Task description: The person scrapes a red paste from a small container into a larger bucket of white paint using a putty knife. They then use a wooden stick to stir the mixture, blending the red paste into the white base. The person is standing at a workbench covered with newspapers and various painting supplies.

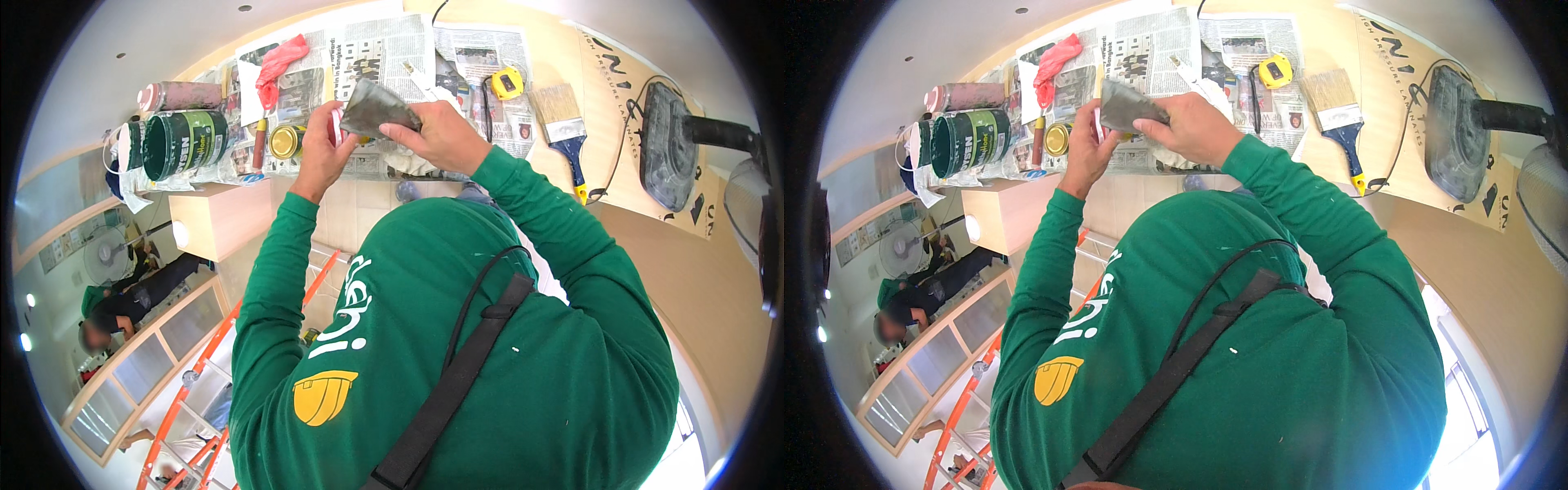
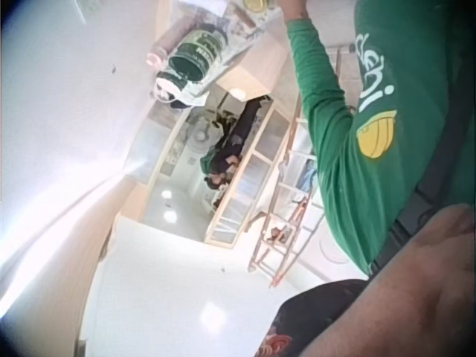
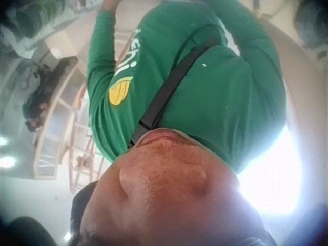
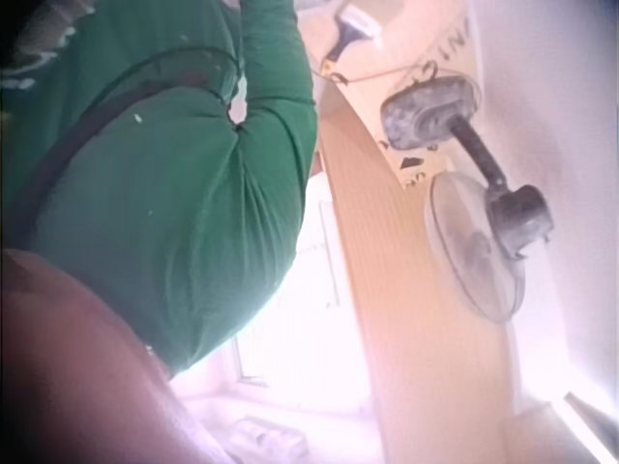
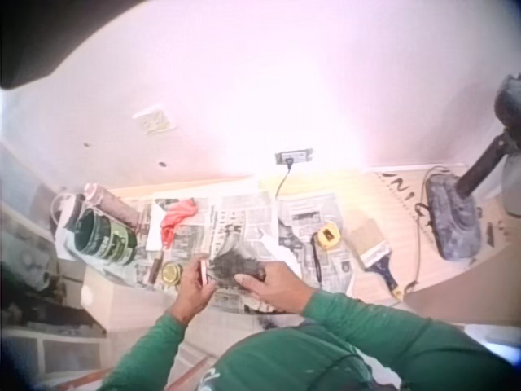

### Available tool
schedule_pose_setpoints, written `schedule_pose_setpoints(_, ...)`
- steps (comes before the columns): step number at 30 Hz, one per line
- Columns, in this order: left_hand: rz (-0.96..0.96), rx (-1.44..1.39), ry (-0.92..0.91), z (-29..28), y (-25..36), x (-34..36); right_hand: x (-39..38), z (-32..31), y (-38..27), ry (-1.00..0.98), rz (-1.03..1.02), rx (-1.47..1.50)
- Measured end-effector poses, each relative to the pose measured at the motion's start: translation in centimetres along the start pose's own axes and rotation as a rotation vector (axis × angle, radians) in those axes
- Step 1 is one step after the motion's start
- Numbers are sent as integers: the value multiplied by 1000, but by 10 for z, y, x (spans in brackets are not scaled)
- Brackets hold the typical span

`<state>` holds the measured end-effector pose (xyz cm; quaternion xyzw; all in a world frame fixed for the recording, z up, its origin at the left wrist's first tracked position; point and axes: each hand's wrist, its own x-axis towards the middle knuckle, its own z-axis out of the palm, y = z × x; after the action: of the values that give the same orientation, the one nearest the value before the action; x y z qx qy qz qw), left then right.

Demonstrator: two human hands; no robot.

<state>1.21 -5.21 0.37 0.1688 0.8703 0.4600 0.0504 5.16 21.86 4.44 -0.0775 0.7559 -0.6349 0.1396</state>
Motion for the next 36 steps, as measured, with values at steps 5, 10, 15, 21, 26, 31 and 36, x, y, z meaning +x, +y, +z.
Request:
schedule_pose_setpoints(5, 8, -173, 65, 5, 10, 6, -5, 9, 23, -82, 404, 756)
schedule_pose_setpoints(10, 26, -181, 100, 9, 15, 1, -8, 10, 31, -160, 439, 913)
schedule_pose_setpoints(15, 10, -168, 129, 13, 17, -2, -11, 5, 30, -108, 381, 811)
schedule_pose_setpoints(21, 38, -87, 97, 14, 21, -2, -12, 3, 28, -114, 417, 830)
schedule_pose_setpoints(26, 143, 29, 62, 11, 34, 4, -20, 2, 21, -107, 377, 847)
schedule_pose_setpoints(31, 151, 99, 81, 10, 24, 3, -18, 6, 9, 70, -73, 189)
schedule_pose_setpoints(36, 70, -42, 98, 4, 8, 2, -12, 7, 15, -22, 229, 552)
